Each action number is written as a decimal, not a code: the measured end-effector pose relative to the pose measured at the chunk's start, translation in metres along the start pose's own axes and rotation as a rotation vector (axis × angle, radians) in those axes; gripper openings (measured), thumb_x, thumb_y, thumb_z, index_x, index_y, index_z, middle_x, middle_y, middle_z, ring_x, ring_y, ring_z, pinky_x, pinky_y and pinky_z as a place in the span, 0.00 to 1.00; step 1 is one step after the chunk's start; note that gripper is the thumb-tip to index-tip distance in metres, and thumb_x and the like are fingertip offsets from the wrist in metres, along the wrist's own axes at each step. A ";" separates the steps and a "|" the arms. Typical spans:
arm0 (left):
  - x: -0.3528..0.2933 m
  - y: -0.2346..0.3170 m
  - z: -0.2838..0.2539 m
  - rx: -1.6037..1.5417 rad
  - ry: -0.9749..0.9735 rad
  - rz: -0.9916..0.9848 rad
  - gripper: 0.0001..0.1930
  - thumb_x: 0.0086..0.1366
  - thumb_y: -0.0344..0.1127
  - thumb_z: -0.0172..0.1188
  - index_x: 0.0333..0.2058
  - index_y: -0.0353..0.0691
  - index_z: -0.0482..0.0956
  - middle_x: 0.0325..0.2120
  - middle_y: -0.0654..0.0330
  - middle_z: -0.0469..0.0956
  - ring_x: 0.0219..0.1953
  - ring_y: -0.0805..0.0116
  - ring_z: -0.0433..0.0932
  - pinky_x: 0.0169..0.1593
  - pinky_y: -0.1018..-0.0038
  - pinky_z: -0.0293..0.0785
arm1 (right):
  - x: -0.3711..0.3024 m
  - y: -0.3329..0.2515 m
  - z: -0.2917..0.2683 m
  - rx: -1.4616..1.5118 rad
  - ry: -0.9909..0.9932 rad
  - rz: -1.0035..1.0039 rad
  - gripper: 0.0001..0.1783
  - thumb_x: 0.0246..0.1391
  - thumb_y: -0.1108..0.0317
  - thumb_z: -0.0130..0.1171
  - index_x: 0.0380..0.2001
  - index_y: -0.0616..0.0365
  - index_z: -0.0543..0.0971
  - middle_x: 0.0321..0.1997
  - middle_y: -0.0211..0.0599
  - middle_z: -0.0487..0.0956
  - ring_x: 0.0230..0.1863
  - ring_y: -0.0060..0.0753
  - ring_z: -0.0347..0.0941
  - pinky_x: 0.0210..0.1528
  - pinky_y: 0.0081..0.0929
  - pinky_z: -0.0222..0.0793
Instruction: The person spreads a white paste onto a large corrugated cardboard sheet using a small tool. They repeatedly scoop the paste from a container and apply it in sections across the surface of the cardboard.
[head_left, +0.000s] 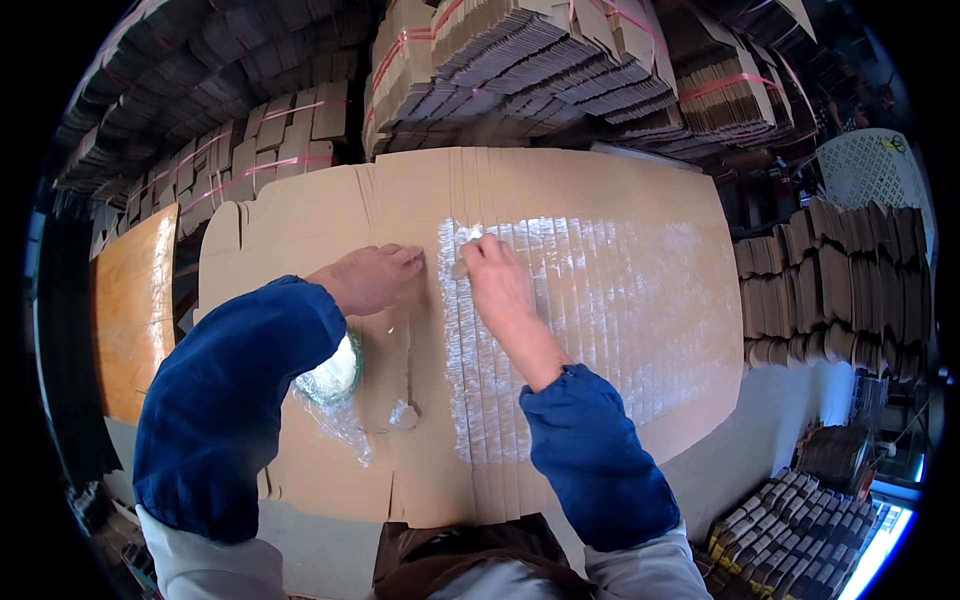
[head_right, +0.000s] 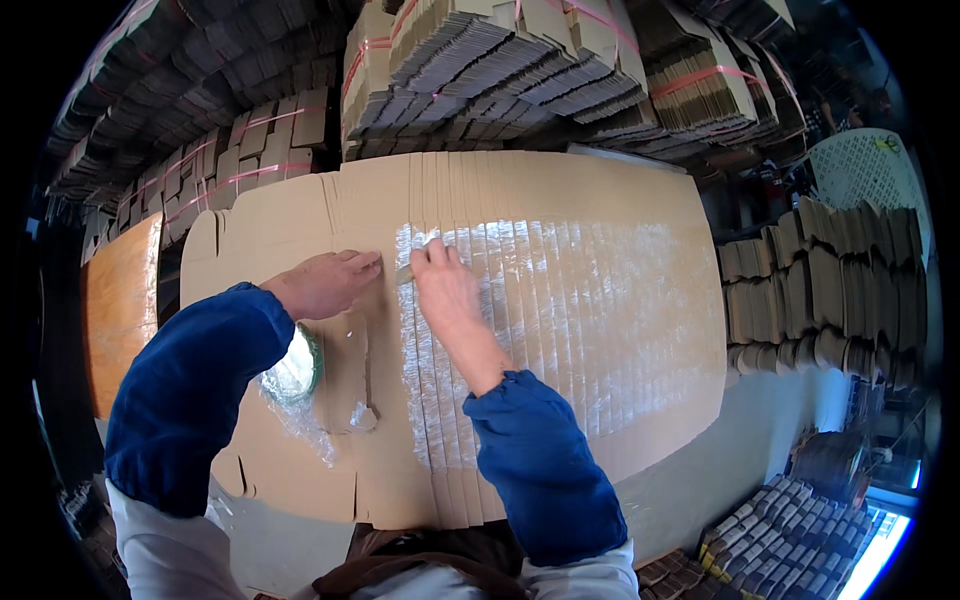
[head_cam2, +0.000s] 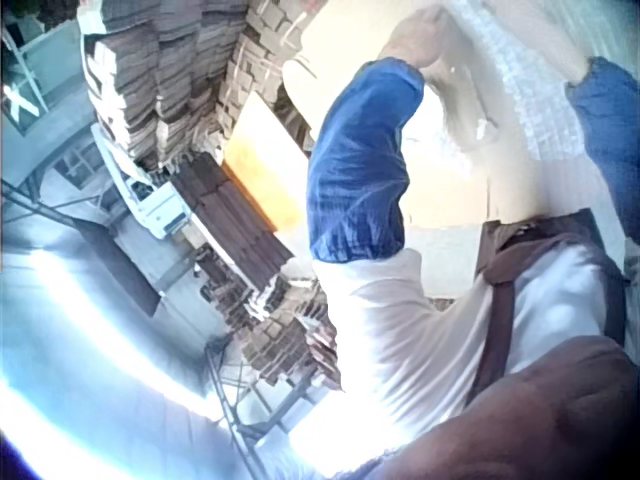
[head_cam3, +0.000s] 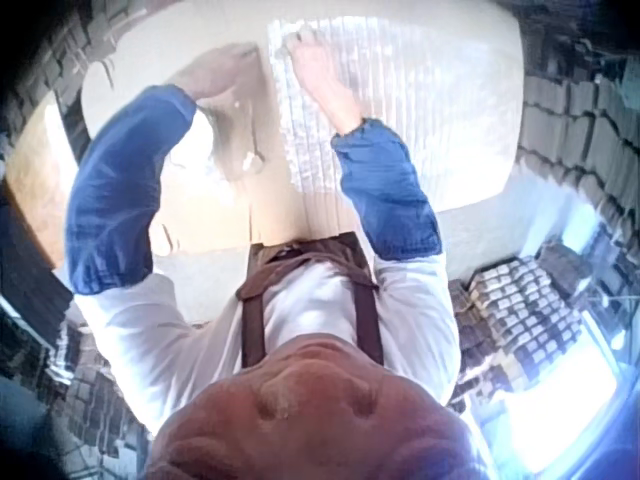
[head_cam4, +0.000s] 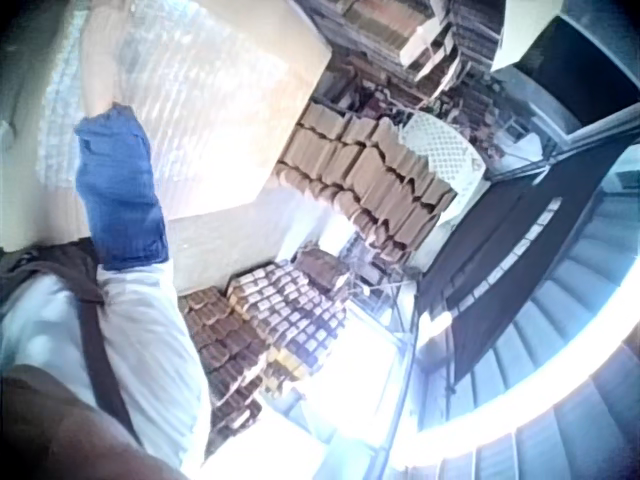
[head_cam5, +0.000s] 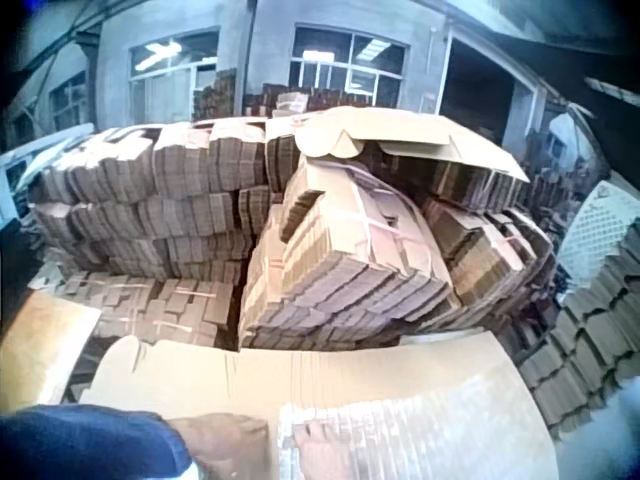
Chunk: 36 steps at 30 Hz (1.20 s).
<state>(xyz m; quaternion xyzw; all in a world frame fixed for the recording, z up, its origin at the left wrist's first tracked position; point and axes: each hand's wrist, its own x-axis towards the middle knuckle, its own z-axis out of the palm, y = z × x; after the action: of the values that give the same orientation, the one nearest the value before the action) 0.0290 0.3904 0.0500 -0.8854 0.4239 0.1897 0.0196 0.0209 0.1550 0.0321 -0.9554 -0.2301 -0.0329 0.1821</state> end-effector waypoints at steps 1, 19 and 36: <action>-0.005 -0.001 0.000 -0.003 -0.003 -0.007 0.28 0.64 0.35 0.58 0.61 0.30 0.67 0.64 0.49 0.63 0.61 0.55 0.69 0.63 0.68 0.68 | 0.002 0.003 0.001 -0.043 -0.008 0.040 0.09 0.54 0.74 0.54 0.39 0.57 0.77 0.43 0.41 0.73 0.47 0.44 0.75 0.43 0.41 0.78; -0.009 0.004 -0.010 -0.075 -0.029 -0.055 0.29 0.66 0.38 0.58 0.62 0.30 0.66 0.64 0.49 0.63 0.65 0.55 0.63 0.67 0.67 0.63 | -0.001 0.106 -0.042 -0.054 0.021 0.324 0.10 0.56 0.74 0.54 0.41 0.57 0.79 0.45 0.45 0.75 0.44 0.52 0.78 0.45 0.45 0.77; 0.001 0.006 -0.016 -0.160 -0.025 -0.068 0.30 0.63 0.37 0.61 0.62 0.30 0.67 0.64 0.50 0.62 0.66 0.55 0.62 0.68 0.68 0.62 | -0.013 0.229 -0.085 -0.061 0.101 0.577 0.11 0.60 0.62 0.57 0.40 0.58 0.80 0.43 0.52 0.78 0.45 0.57 0.77 0.46 0.49 0.73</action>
<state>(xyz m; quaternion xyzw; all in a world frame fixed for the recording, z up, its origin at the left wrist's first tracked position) 0.0299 0.3829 0.0657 -0.8956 0.3768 0.2332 -0.0397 0.1151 -0.0711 0.0330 -0.9835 0.0617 -0.0344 0.1665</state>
